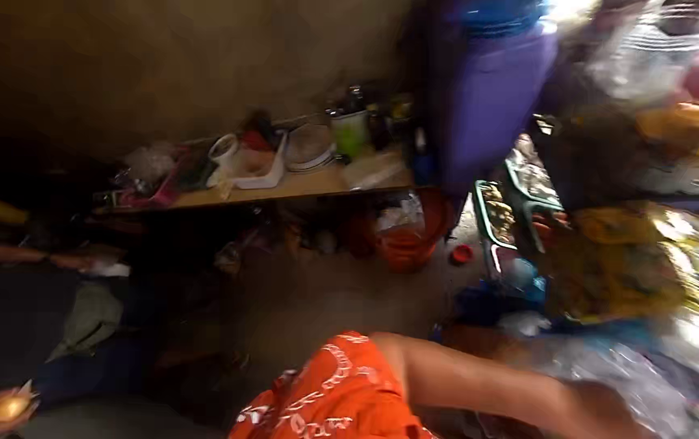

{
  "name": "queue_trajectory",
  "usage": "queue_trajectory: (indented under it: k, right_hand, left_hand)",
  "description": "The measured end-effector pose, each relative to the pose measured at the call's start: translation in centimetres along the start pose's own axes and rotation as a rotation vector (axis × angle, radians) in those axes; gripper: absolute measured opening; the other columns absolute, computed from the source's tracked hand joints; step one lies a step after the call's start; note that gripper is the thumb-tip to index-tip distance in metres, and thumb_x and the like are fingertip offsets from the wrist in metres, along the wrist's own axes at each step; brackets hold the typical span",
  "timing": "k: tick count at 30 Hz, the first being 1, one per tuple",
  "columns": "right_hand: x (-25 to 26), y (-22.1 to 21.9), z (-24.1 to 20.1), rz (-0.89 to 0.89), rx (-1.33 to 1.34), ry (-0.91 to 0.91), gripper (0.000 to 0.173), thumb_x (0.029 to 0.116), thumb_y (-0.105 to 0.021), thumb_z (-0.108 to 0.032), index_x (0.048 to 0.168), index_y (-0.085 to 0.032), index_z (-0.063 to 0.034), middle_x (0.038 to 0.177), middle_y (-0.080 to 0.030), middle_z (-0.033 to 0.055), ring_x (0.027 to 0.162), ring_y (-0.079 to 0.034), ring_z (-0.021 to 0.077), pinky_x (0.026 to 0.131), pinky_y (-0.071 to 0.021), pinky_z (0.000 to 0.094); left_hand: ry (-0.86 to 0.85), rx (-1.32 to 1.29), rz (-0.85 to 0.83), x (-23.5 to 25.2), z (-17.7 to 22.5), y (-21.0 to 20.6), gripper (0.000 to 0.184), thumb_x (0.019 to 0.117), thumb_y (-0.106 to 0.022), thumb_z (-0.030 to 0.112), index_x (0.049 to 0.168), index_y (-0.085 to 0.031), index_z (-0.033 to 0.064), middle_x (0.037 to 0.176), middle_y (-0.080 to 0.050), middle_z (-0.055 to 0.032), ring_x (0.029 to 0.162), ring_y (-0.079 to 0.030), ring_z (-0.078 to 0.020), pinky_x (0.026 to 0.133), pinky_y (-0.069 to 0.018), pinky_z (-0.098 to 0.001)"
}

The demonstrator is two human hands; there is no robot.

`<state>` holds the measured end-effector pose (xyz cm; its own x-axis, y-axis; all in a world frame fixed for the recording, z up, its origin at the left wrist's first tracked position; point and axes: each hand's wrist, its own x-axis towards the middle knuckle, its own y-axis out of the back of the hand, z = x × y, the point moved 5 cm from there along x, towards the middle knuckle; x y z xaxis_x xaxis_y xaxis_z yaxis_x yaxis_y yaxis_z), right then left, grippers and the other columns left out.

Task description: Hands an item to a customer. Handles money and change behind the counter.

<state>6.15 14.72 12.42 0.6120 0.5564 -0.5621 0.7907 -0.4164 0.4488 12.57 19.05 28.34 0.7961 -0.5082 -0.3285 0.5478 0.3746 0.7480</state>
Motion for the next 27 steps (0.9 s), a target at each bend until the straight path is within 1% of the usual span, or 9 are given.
queue_trajectory:
  k: [2, 4, 7, 9, 13, 16, 20, 23, 27]
  right_hand:
    - [4.1, -3.6, -7.6, -0.224, -0.060, 0.007, 0.038, 0.1085, -0.047, -0.018, 0.132, -0.058, 0.0089, 0.120, -0.066, 0.0275, 0.104, -0.068, 0.0388, 0.089, -0.0561, 0.0576]
    - [8.8, -6.9, -13.2, -0.235, -0.130, 0.062, 0.034, 0.1044, -0.053, -0.012, 0.133, -0.060, 0.0053, 0.116, -0.068, 0.0286, 0.101, -0.069, 0.0419, 0.089, -0.0551, 0.0623]
    - [15.1, -12.5, -23.1, -0.232, -0.177, 0.140, 0.033, 0.1038, -0.054, -0.012, 0.134, -0.061, -0.0012, 0.110, -0.069, 0.0270, 0.089, -0.071, 0.0404, 0.078, -0.0584, 0.0618]
    - [17.7, -16.9, -32.1, -0.344, -0.202, 0.225, 0.033, 0.1062, -0.050, -0.012, 0.136, -0.058, 0.0000, 0.111, -0.069, 0.0250, 0.089, -0.071, 0.0366, 0.078, -0.0597, 0.0576]
    - [20.4, -24.4, -48.0, -0.491, -0.230, 0.515, 0.025, 0.1017, -0.057, -0.013, 0.117, -0.068, 0.0043, 0.099, -0.071, 0.0183, 0.088, -0.070, 0.0268, 0.083, -0.0577, 0.0502]
    - [21.9, -27.4, -56.7, -0.494, -0.210, 0.655, 0.022, 0.0998, -0.060, -0.012, 0.115, -0.071, -0.0006, 0.102, -0.073, 0.0127, 0.086, -0.071, 0.0187, 0.082, -0.0601, 0.0423]
    - [25.7, -30.7, -65.5, -0.416, -0.183, 0.739, 0.018, 0.0941, -0.071, -0.016, 0.102, -0.074, -0.0008, 0.090, -0.072, 0.0099, 0.074, -0.069, 0.0138, 0.071, -0.0605, 0.0370]
    - [29.3, -33.2, -73.2, -0.350, -0.123, 0.863, 0.014, 0.0946, -0.072, -0.015, 0.098, -0.075, -0.0014, 0.084, -0.072, 0.0086, 0.067, -0.067, 0.0141, 0.065, -0.0595, 0.0367]
    - [36.0, -36.4, -85.8, -0.218, -0.156, 1.042, 0.017, 0.1005, -0.064, -0.017, 0.105, -0.071, -0.0021, 0.089, -0.072, 0.0146, 0.074, -0.070, 0.0260, 0.071, -0.0602, 0.0510]
  left_hand:
    - [0.125, 0.108, 0.074, -7.6, -12.1, 1.6, 0.048, 0.0979, -0.063, 0.049, 0.103, -0.075, 0.0024, 0.105, -0.074, -0.0156, 0.106, -0.069, -0.0319, 0.094, -0.0523, -0.0544]
    - [0.384, 0.058, 0.171, -17.2, -22.8, 3.2, 0.063, 0.1020, -0.050, 0.057, 0.096, -0.074, -0.0012, 0.103, -0.073, -0.0196, 0.105, -0.069, -0.0365, 0.093, -0.0518, -0.0593]
    - [0.642, -0.139, 0.350, -32.0, -33.3, 4.8, 0.066, 0.0998, -0.051, 0.062, 0.128, -0.068, 0.0055, 0.128, -0.067, -0.0179, 0.116, -0.065, -0.0355, 0.096, -0.0510, -0.0611]
    - [0.631, -0.267, 0.455, -39.2, -36.5, 5.4, 0.076, 0.0945, -0.063, 0.059, 0.152, -0.049, 0.0125, 0.145, -0.057, -0.0160, 0.126, -0.060, -0.0335, 0.100, -0.0496, -0.0596]
    - [0.599, -0.472, 0.628, -49.2, -40.6, 6.9, 0.092, 0.0799, -0.086, 0.017, 0.159, -0.038, 0.0171, 0.148, -0.056, -0.0151, 0.132, -0.057, -0.0343, 0.107, -0.0459, -0.0605]
    - [0.700, -0.580, 0.777, -56.9, -44.9, 8.0, 0.069, 0.0852, -0.082, 0.016, 0.147, -0.053, 0.0088, 0.115, -0.071, -0.0205, 0.106, -0.069, -0.0361, 0.097, -0.0521, -0.0590]
    - [0.680, -0.664, 0.991, -65.0, -50.4, 9.3, 0.024, 0.0921, -0.073, 0.019, 0.098, -0.072, -0.0043, 0.089, -0.071, -0.0144, 0.083, -0.067, -0.0207, 0.082, -0.0544, -0.0423]
    - [0.696, -0.742, 1.159, -70.9, -54.9, 11.3, 0.021, 0.0932, -0.072, 0.018, 0.098, -0.072, -0.0028, 0.086, -0.071, -0.0072, 0.080, -0.066, -0.0087, 0.081, -0.0554, -0.0317]
    - [0.875, -0.849, 1.364, -79.4, -60.9, 13.0, 0.016, 0.0971, -0.067, 0.012, 0.105, -0.073, -0.0006, 0.094, -0.073, -0.0069, 0.088, -0.068, -0.0095, 0.086, -0.0575, -0.0323]
